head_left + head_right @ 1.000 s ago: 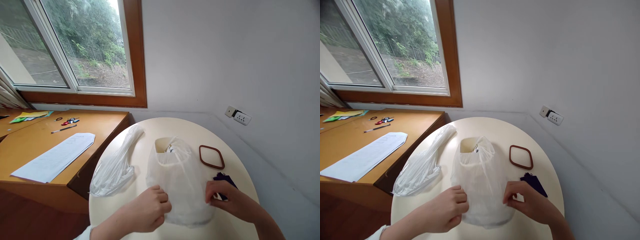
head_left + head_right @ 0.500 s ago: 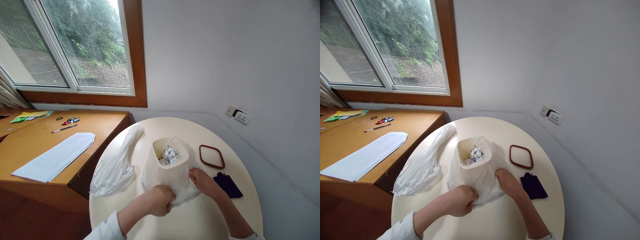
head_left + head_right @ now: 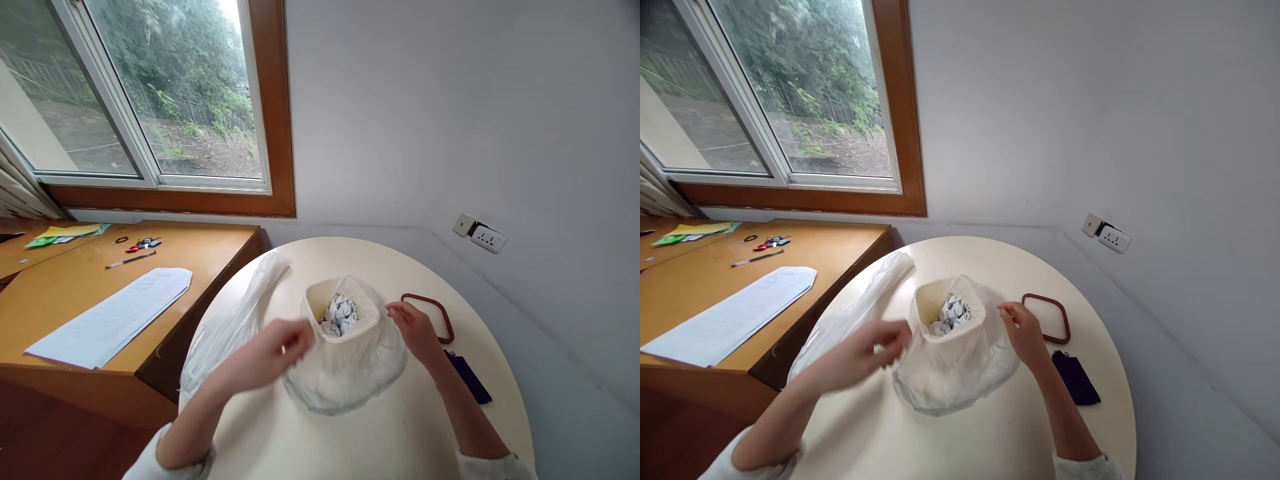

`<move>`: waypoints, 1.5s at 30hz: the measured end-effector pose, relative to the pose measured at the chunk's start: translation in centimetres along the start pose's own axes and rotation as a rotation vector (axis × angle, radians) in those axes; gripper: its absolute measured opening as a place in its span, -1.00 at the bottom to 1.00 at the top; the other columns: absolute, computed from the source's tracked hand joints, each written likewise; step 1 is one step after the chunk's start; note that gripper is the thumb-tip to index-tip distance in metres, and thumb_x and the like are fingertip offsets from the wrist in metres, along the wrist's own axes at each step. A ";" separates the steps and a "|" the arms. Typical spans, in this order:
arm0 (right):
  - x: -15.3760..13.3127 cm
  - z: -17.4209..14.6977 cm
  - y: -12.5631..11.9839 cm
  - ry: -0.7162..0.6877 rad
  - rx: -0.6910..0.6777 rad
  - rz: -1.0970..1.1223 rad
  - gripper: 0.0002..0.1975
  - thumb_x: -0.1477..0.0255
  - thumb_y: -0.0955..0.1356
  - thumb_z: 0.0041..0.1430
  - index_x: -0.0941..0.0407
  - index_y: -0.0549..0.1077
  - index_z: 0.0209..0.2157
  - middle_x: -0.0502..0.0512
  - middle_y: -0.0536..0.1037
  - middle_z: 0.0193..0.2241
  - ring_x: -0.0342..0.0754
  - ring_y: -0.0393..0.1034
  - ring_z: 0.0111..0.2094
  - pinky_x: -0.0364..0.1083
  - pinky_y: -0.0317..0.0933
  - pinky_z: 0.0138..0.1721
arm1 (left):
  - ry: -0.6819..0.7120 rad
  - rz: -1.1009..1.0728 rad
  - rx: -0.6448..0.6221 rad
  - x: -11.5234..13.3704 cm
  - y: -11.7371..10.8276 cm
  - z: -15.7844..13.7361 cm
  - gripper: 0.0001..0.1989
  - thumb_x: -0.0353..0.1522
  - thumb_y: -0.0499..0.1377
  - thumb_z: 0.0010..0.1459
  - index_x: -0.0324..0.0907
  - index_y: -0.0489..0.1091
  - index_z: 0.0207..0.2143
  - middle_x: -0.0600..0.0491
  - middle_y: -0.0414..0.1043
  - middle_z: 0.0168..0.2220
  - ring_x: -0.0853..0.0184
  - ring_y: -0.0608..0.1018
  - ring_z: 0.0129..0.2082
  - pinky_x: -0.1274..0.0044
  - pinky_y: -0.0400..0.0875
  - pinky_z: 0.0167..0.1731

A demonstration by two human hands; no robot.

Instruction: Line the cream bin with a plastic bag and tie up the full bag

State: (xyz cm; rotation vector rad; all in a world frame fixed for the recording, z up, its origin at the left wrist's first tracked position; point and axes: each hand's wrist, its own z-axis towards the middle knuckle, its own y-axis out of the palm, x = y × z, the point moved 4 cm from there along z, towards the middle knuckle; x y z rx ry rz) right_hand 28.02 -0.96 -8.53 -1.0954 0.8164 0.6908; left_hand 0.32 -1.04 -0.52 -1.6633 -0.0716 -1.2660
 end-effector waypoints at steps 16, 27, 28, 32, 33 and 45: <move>-6.0 -1.6 4.9 0.091 -0.110 0.404 -0.44 0.15 0.17 0.18 -0.04 0.06 0.20 -0.10 -0.06 0.27 -0.08 -0.29 0.28 0.00 -0.30 0.26 | -0.177 -0.165 0.646 -5.5 -0.4 8.6 -0.75 -0.22 0.10 0.05 -0.19 0.40 -0.53 0.06 0.41 -0.54 0.34 0.39 -0.50 0.54 0.19 -0.49; -4.2 -1.7 5.6 0.160 -0.068 0.576 -0.42 0.07 0.11 0.19 -0.10 0.00 0.22 -0.09 -0.02 0.26 0.02 -0.12 0.25 0.08 0.04 0.16 | -0.144 -0.184 0.851 -7.3 0.7 7.9 -0.74 -0.24 0.06 0.08 -0.16 0.21 -0.60 0.18 0.16 -0.63 0.42 0.21 -0.58 0.59 0.09 -0.55; -4.0 -1.3 5.5 0.162 -0.078 0.599 -0.41 0.07 0.11 0.19 -0.09 0.00 0.22 -0.06 -0.01 0.25 0.03 -0.07 0.24 0.07 0.08 0.13 | -0.145 -0.193 0.852 -7.5 0.9 7.8 -0.75 -0.24 0.06 0.08 -0.16 0.22 -0.60 0.18 0.16 -0.63 0.43 0.21 -0.57 0.59 0.09 -0.55; -3.6 1.2 5.1 0.195 -0.160 0.683 -0.41 0.08 0.19 0.14 -0.03 0.12 0.18 0.05 0.14 0.20 0.05 0.14 0.15 0.01 0.22 0.01 | -0.152 -0.243 0.842 -8.1 1.5 7.6 -0.75 -0.24 0.05 0.08 -0.18 0.22 -0.59 0.18 0.16 -0.62 0.45 0.20 -0.58 0.61 0.09 -0.56; -3.7 1.9 5.1 0.199 -0.202 0.684 -0.43 0.09 0.22 0.12 -0.02 0.19 0.15 0.07 0.22 0.16 0.07 0.20 0.11 0.00 0.24 -0.03 | -0.153 -0.257 0.839 -8.2 1.6 7.7 -0.74 -0.24 0.05 0.08 -0.18 0.22 -0.58 0.18 0.16 -0.62 0.45 0.20 -0.58 0.61 0.10 -0.57; -4.0 7.8 5.2 0.090 -0.363 0.548 -0.67 0.15 0.39 -0.09 0.17 0.47 -0.53 -0.03 0.43 -0.58 -0.16 0.25 -0.54 -0.15 0.12 -0.48 | -0.136 -0.386 0.819 -7.8 1.9 8.1 -0.62 -0.15 -0.01 0.14 -0.16 0.07 -0.63 0.20 0.00 -0.64 0.46 0.15 -0.62 0.61 0.07 -0.61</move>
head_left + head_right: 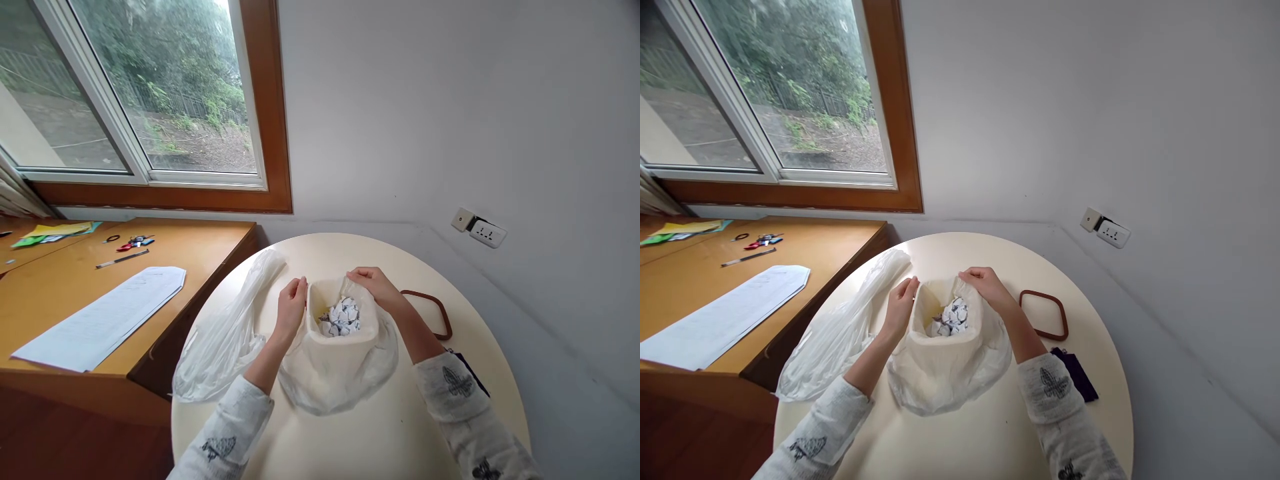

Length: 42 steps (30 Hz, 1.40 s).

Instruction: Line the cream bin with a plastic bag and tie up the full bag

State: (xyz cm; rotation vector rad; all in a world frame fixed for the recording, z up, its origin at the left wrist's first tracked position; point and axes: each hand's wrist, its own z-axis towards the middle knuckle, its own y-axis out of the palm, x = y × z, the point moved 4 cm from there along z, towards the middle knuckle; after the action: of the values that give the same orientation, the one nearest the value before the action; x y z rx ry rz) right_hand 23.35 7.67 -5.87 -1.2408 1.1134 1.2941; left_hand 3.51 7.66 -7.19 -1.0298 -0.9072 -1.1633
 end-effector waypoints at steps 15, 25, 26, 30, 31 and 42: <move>-0.2 2.4 -0.8 -0.058 0.249 -0.048 -0.57 0.12 0.35 -0.07 0.14 0.49 -0.24 0.14 0.49 -0.25 -0.03 0.36 -0.27 -0.09 0.21 -0.28 | 0.059 -0.067 0.146 0.3 -0.6 -1.1 -0.63 -0.20 0.06 0.13 -0.15 0.00 -0.61 0.20 -0.09 -0.60 0.47 0.10 -0.60 0.59 0.05 -0.57; -0.3 -4.4 -0.3 -0.184 -0.034 0.037 -0.24 -0.01 0.25 0.05 -0.15 -0.10 0.23 0.01 -0.07 0.27 0.01 -0.24 0.27 0.06 -0.12 0.19 | 0.182 -0.053 -0.090 1.5 -1.9 -2.3 -0.26 0.01 0.12 0.00 -0.01 -0.04 0.17 -0.07 0.03 0.18 0.15 0.20 0.12 0.28 0.07 0.09; -0.1 -5.2 0.1 -0.192 -0.089 0.045 -0.17 -0.04 0.27 0.00 -0.14 -0.13 0.24 0.01 -0.12 0.28 0.03 -0.28 0.28 0.07 -0.15 0.20 | 0.192 -0.100 -0.190 1.5 -1.6 -2.6 -0.12 0.05 0.13 -0.05 0.01 -0.20 0.22 -0.08 -0.07 0.23 0.11 0.12 0.18 0.26 0.03 0.12; 1.4 -7.3 1.7 -0.188 -0.170 0.148 0.02 -0.08 0.35 -0.17 -0.10 -0.17 0.25 0.08 -0.19 0.29 0.11 -0.23 0.27 0.11 -0.17 0.20 | 0.098 -0.250 -0.465 0.9 -0.3 -4.4 0.22 0.07 0.24 -0.23 0.06 -0.59 0.23 -0.11 -0.30 0.29 0.02 0.01 0.24 0.22 0.03 0.14; 1.9 -7.5 2.1 -0.181 -0.189 0.182 0.05 -0.05 0.38 -0.21 -0.09 -0.18 0.25 0.10 -0.16 0.29 0.12 -0.18 0.26 0.12 -0.14 0.19 | 0.076 -0.259 -0.491 0.5 -0.1 -4.9 0.27 0.04 0.29 -0.27 0.08 -0.63 0.21 -0.09 -0.33 0.30 0.01 0.00 0.24 0.21 0.02 0.15; 7.0 -8.3 3.3 -0.070 -0.085 0.198 -0.23 0.32 0.55 -0.35 0.10 0.34 0.00 0.21 0.43 -0.02 0.17 0.28 0.02 0.19 0.08 0.08 | 0.040 -0.166 -0.541 -2.7 0.7 -7.1 0.40 -0.22 0.41 -0.33 0.09 -0.71 0.19 -0.05 -0.37 0.31 0.01 -0.11 0.27 0.14 -0.14 0.20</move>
State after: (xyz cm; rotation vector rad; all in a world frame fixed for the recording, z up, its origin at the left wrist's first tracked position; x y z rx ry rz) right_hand 20.89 -0.51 -13.33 -1.1600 1.1638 1.5365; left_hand 3.94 1.68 -11.85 -1.3740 -0.6658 -1.6151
